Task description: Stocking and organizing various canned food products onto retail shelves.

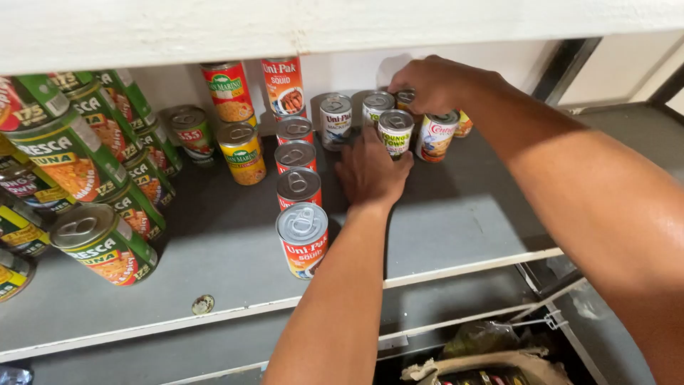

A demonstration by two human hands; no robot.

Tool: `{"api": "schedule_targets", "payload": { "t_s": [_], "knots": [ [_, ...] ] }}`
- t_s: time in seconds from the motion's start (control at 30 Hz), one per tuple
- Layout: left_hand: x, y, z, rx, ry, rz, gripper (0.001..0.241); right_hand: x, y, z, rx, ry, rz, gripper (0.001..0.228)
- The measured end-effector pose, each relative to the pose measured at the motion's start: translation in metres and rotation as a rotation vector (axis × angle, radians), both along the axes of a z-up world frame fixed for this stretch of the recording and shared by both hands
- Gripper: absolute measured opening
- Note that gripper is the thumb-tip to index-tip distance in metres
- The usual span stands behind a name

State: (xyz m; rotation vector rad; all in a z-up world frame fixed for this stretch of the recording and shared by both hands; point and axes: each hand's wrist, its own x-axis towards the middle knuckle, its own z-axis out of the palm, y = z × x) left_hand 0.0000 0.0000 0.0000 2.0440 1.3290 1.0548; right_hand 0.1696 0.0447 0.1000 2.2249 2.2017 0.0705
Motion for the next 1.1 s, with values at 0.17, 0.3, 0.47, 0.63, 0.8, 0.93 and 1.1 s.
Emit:
{"api": "schedule_targets", "payload": {
  "t_s": [0.17,0.3,0.47,0.63,0.8,0.93,1.1],
  "knots": [
    [-0.003,-0.003,0.003,-0.021,0.01,-0.013,0.07,-0.014,-0.014,0.01,-0.024,0.001,-0.069,0.064],
    [0.0,-0.003,-0.001,-0.002,-0.01,0.0,0.063,0.01,-0.005,0.008,-0.01,0.092,0.021,0.074],
    [0.0,-0.004,0.001,0.004,0.001,0.005,0.064,0.047,-0.003,0.019,-0.099,0.186,-0.106,0.062],
    [0.0,-0.004,0.005,-0.016,0.017,0.001,0.059,0.085,0.001,-0.002,-0.185,0.11,0.004,0.082],
    [0.003,0.0,0.0,0.053,-0.026,0.016,0.061,0.102,0.002,-0.015,-0.106,0.265,-0.001,0.07],
    [0.002,-0.001,0.001,0.033,0.005,0.007,0.059,0.109,-0.004,-0.012,-0.088,0.167,0.072,0.069],
    [0.002,-0.002,0.001,0.036,-0.014,0.016,0.059,0.1,-0.012,-0.003,-0.073,0.024,-0.011,0.077]
  ]
}}
